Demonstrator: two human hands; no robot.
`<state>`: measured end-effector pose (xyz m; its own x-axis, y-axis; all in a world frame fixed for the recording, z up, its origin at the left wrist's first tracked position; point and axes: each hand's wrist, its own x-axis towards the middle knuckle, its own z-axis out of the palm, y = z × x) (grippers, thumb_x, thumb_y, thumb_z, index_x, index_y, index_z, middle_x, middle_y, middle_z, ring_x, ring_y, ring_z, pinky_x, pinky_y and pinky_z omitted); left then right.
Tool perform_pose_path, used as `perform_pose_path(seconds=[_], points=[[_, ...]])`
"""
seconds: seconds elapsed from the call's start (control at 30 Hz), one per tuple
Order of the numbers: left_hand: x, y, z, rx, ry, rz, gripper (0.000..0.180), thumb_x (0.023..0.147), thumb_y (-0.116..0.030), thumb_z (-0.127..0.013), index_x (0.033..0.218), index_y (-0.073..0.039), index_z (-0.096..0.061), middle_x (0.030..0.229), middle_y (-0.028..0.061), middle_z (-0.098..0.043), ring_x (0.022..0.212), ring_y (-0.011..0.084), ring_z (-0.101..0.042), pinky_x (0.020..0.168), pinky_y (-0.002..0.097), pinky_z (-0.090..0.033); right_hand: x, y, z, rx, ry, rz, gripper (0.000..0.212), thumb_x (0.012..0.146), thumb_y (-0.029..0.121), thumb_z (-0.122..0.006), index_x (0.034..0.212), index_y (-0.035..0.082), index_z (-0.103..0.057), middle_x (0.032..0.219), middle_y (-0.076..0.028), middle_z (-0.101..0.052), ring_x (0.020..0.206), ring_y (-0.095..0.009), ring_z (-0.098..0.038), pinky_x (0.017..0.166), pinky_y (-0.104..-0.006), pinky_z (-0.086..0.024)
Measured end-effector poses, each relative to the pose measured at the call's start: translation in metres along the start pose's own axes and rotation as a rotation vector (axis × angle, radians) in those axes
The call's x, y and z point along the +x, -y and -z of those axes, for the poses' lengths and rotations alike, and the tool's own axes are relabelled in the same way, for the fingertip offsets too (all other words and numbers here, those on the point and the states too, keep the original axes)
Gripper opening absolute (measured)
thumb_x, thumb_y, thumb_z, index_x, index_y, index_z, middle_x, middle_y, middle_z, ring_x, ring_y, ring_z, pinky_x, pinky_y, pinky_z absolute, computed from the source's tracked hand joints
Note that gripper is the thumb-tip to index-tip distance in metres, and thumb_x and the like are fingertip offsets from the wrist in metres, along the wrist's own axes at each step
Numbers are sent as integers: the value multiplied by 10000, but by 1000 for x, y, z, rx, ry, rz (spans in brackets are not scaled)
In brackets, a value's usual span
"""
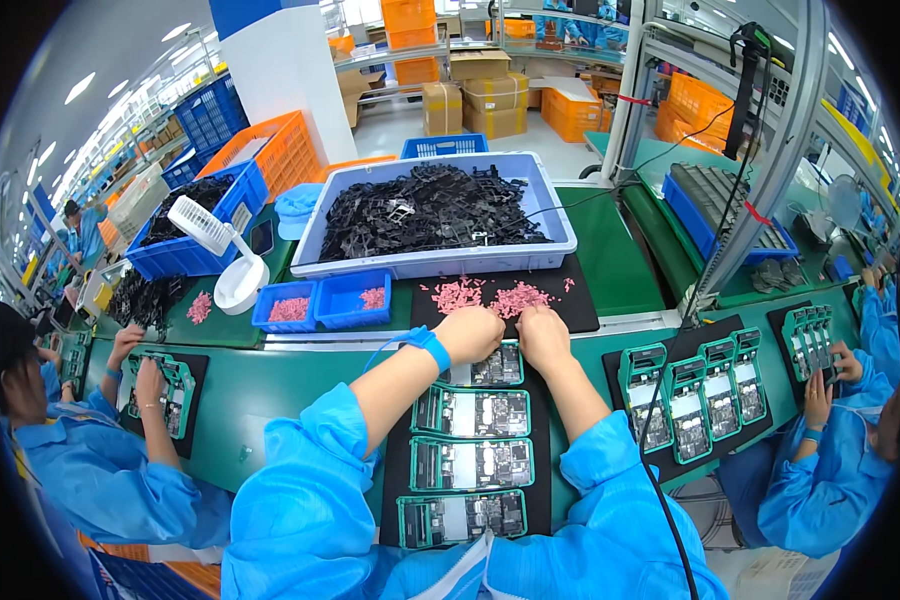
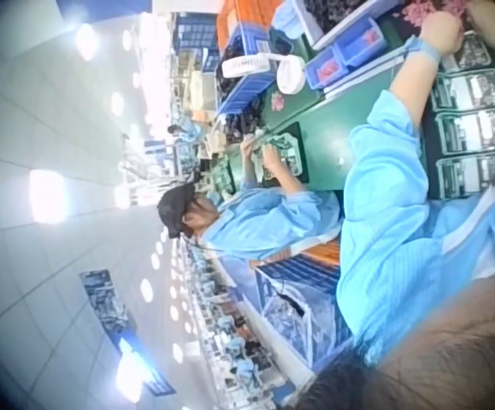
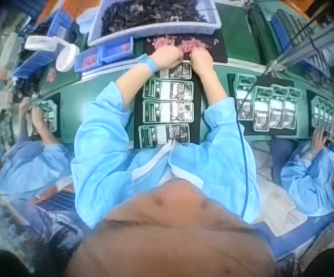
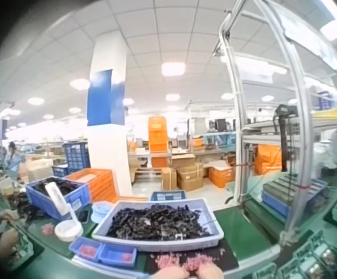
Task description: Assembling small electronic components onto printed circuit boards on a factory assembly line.
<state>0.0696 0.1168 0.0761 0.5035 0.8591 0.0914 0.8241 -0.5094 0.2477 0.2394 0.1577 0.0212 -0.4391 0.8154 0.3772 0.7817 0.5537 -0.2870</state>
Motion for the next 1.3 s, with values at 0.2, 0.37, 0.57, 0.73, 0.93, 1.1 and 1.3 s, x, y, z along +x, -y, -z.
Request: perform_pose_path(seconds=[0.2, 0.37, 0.57, 0.73, 0.93, 1.1, 1.3], points=[[1, -7, -11, 237, -46, -33, 123, 714, -138, -585, 677, -57, -670, 753, 144, -656, 745, 329, -645, 693, 425, -525, -2, -4, 0, -43, 23, 78, 150, 705, -10, -589, 854, -10, -595, 900, -203, -625, 882, -349, -619, 759, -433, -519], [4, -5, -13, 290, -5, -29, 128, 699, -143, -596, 653, -47, -668, 741, 148, -657, 733, 332, -649, 680, 432, -530, 0, -9, -5, -4, -16, 109, 91, 721, 15, -586, 811, 16, -571, 853, -194, -614, 851, -359, -602, 773, -436, -487], [-3, -15, -15, 412, -80, -118, 104, 679, -147, -617, 640, -65, -668, 729, 107, -650, 758, 295, -641, 710, 402, -523, 0, -15, -3, 11, 9, 129, 62, 744, 59, -596, 793, 22, -592, 840, -195, -623, 833, -365, -604, 764, -448, -488], [-15, -18, -14, 387, -87, -151, 78, 665, -139, -620, 648, -79, -666, 741, 75, -628, 817, 257, -621, 743, 375, -510, -13, -14, 13, 223, -27, 15, 84, 787, 116, -606, 779, 41, -643, 807, -150, -644, 805, -325, -630, 727, -431, -503], [-27, -5, -14, 261, -169, -131, 156, 662, -120, -638, 783, -111, -735, 785, 85, -602, 855, 264, -593, 782, 376, -488, -57, 17, 53, 454, 159, 97, 80, 781, 144, -621, 790, 66, -639, 796, -133, -640, 767, -317, -630, 665, -415, -503], [-29, -4, -19, 153, -269, -98, 134, 688, -107, -659, 787, -119, -749, 813, 73, -593, 864, 268, -575, 771, 381, -482, -80, 28, 52, 359, 140, 273, 55, 771, 112, -622, 785, 59, -625, 775, -124, -631, 760, -317, -624, 666, -415, -502], [-31, -3, -22, 96, -291, -83, 110, 698, -120, -676, 782, -114, -746, 803, 76, -585, 855, 272, -570, 757, 378, -477, -79, 38, 57, 209, 87, 409, 42, 743, 84, -612, 741, 45, -597, 741, -118, -620, 746, -302, -623, 674, -408, -507]])
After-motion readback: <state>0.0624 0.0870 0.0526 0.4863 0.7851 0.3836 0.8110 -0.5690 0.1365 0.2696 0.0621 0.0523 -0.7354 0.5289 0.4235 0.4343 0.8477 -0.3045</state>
